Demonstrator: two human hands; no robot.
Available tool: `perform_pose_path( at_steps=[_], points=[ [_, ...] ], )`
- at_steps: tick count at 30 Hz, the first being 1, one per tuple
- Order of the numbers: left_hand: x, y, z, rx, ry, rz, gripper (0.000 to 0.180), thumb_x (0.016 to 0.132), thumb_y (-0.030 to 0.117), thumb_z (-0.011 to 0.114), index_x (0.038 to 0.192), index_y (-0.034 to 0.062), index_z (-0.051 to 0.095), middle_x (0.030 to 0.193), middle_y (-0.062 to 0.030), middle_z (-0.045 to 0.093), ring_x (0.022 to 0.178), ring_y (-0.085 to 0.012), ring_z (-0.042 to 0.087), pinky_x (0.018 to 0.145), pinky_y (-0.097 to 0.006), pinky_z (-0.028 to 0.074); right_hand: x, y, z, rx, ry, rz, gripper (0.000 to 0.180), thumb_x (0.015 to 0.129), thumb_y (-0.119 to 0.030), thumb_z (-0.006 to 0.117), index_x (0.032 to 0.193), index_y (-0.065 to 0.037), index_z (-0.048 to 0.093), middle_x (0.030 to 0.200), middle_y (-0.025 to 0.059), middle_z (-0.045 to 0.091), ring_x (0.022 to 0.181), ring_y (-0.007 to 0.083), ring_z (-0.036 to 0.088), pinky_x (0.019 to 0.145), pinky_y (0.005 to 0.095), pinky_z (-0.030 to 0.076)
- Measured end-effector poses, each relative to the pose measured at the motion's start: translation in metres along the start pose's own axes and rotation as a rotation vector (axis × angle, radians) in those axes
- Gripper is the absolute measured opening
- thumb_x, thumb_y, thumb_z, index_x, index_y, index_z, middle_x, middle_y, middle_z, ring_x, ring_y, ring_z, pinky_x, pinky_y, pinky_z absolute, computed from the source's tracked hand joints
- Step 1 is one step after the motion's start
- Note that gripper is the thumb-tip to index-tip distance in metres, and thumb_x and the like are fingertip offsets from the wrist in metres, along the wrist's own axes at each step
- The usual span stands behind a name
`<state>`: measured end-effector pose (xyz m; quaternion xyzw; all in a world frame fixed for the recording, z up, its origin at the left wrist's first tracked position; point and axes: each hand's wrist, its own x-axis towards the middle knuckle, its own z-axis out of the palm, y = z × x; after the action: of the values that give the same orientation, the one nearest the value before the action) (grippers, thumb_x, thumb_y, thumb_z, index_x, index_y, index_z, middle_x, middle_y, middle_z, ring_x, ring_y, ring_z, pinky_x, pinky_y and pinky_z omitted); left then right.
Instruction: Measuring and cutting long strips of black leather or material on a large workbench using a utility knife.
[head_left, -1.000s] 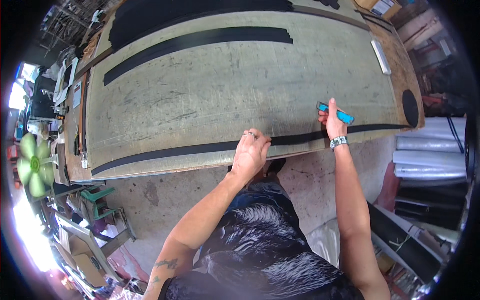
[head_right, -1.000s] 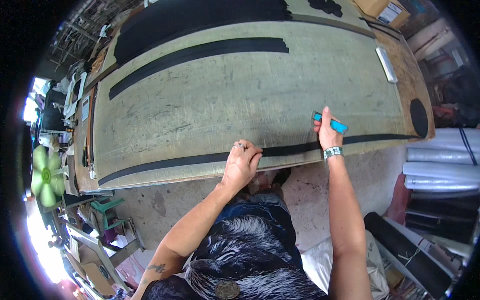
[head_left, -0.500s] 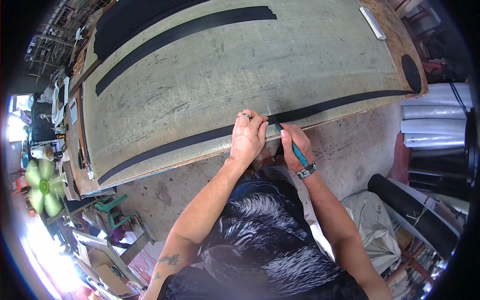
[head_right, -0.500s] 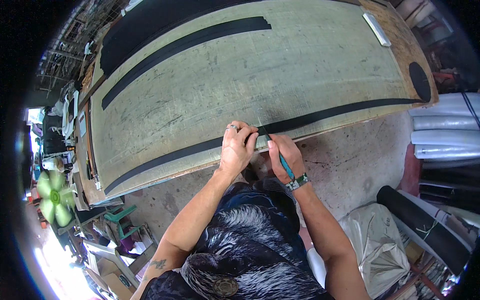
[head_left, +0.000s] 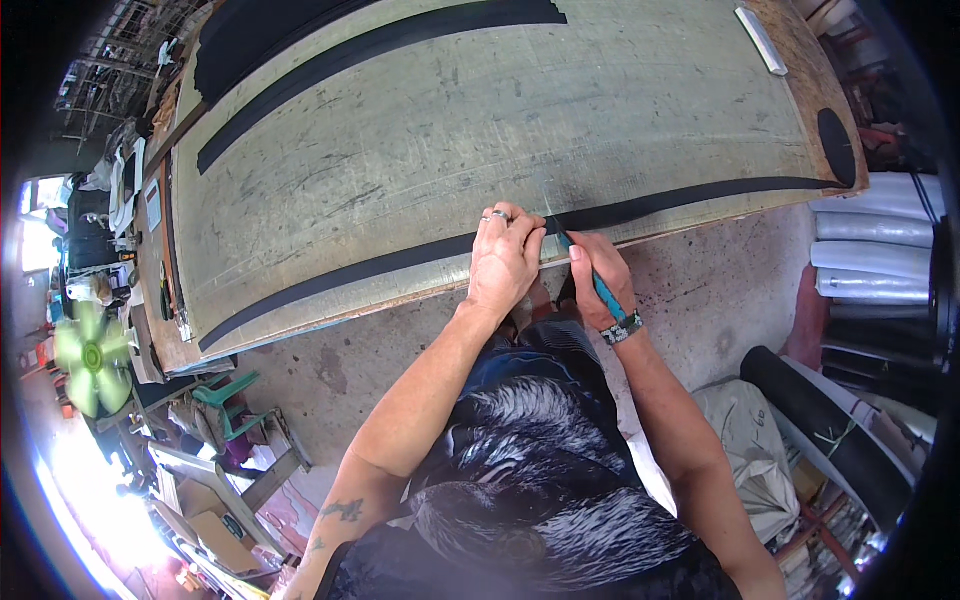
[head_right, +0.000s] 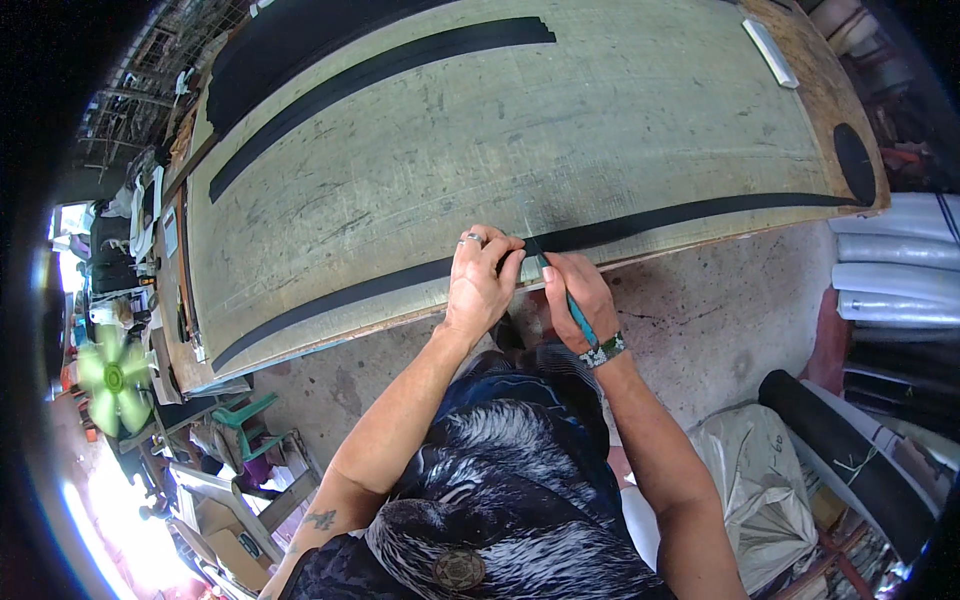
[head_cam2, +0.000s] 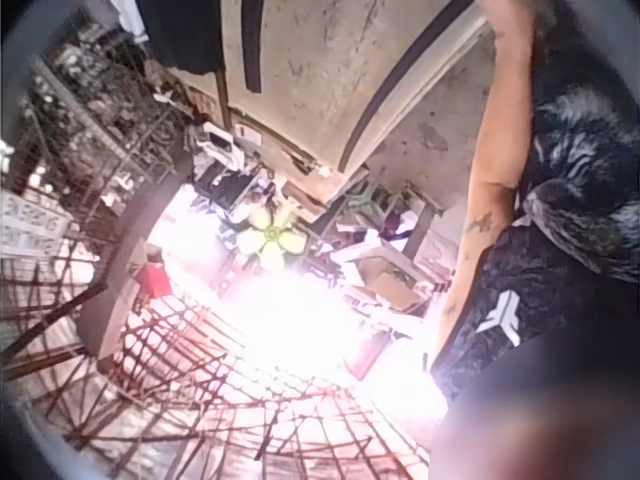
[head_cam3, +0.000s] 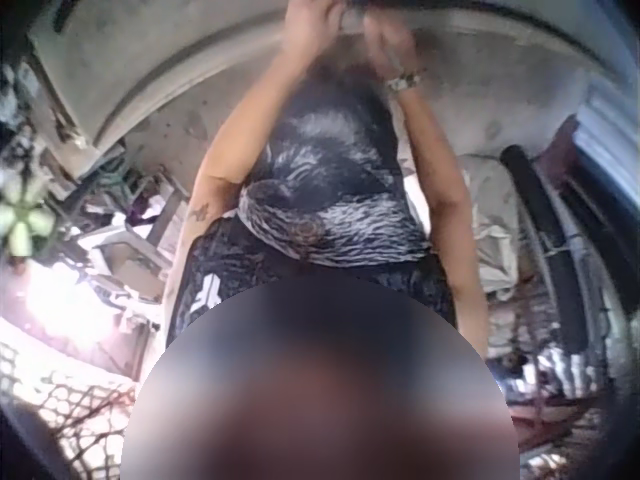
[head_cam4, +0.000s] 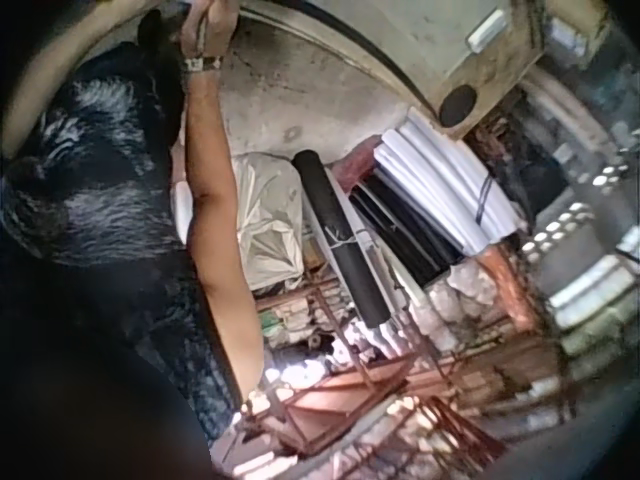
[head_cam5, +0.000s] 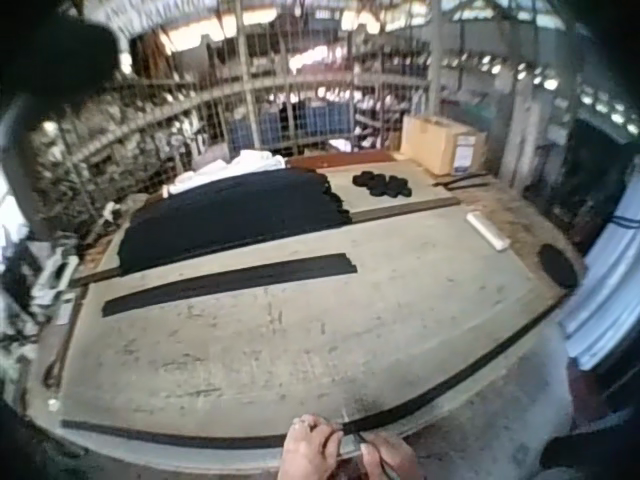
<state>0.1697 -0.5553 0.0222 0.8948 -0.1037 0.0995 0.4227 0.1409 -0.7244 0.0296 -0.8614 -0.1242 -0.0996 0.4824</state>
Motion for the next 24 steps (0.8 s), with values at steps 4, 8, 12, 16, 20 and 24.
perform_pose_path(
  at_steps=[4, 8, 12, 16, 20, 24],
  points=[
    [0.001, 0.002, 0.0, -0.004, -0.004, 0.002, 0.011, 0.083, 0.004, 0.071, 0.094, 0.0009, 0.072, 0.094, -0.0154, 0.062, 0.093, -0.0349, 0.059, 0.083, -0.043, 0.049, 0.0, 0.002, -0.001, -0.017, -0.018, 0.006, 0.026, 0.099, -0.013, 0.051, 0.109, 0.007, 0.063, 0.097, 0.0236, 0.064, 0.091, 0.0413, 0.062, 0.081, 0.0445, 0.051],
    [0.001, 0.001, 0.001, -0.019, -0.009, -0.008, 0.009, 0.083, 0.005, 0.072, 0.092, 0.0014, 0.072, 0.095, -0.0156, 0.062, 0.093, -0.0353, 0.059, 0.083, -0.043, 0.049, 0.006, -0.003, -0.005, -0.056, -0.039, -0.002, 0.025, 0.098, -0.011, 0.05, 0.108, 0.008, 0.062, 0.096, 0.0238, 0.063, 0.09, 0.0415, 0.062, 0.079, 0.0445, 0.051],
    [0.011, -0.001, -0.006, 0.001, -0.159, -0.021, 0.02, 0.083, 0.005, 0.072, 0.103, 0.0044, 0.069, 0.098, -0.0153, 0.063, 0.094, -0.0355, 0.059, 0.084, -0.044, 0.049, 0.011, -0.01, -0.005, -0.111, -0.078, -0.012, 0.021, 0.097, -0.01, 0.051, 0.104, 0.007, 0.062, 0.09, 0.0223, 0.061, 0.085, 0.0404, 0.061, 0.076, 0.0452, 0.05],
    [0.036, 0.003, -0.025, 0.174, -0.292, 0.251, 0.037, 0.08, 0.005, 0.071, 0.116, 0.0102, 0.065, 0.113, -0.0123, 0.061, 0.106, -0.0349, 0.057, 0.09, -0.044, 0.047, 0.014, -0.013, -0.003, -0.136, -0.12, 0.02, 0.017, 0.095, -0.008, 0.053, 0.102, 0.006, 0.061, 0.088, 0.0211, 0.059, 0.083, 0.0395, 0.06, 0.073, 0.0454, 0.049],
    [0.051, -0.009, -0.032, 0.132, -0.478, 0.292, 0.033, 0.081, 0.005, 0.07, 0.11, 0.018, 0.075, 0.151, -0.0138, 0.042, 0.142, -0.0407, 0.033, 0.116, -0.054, 0.029, 0.018, -0.019, 0.002, -0.152, -0.151, 0.028, 0.016, 0.095, -0.006, 0.054, 0.103, 0.006, 0.061, 0.088, 0.0213, 0.059, 0.084, 0.0401, 0.06, 0.073, 0.0461, 0.049],
    [0.058, -0.006, -0.031, 0.116, -0.608, 0.158, 0.031, 0.083, 0.008, 0.068, 0.109, 0.0215, 0.078, 0.162, -0.012, 0.028, 0.15, -0.0424, 0.017, 0.123, -0.058, 0.014, 0.027, -0.014, 0.003, -0.201, -0.142, 0.042, 0.016, 0.096, -0.006, 0.054, 0.104, 0.005, 0.061, 0.09, 0.0215, 0.061, 0.084, 0.0415, 0.061, 0.073, 0.0453, 0.05]
  ],
)
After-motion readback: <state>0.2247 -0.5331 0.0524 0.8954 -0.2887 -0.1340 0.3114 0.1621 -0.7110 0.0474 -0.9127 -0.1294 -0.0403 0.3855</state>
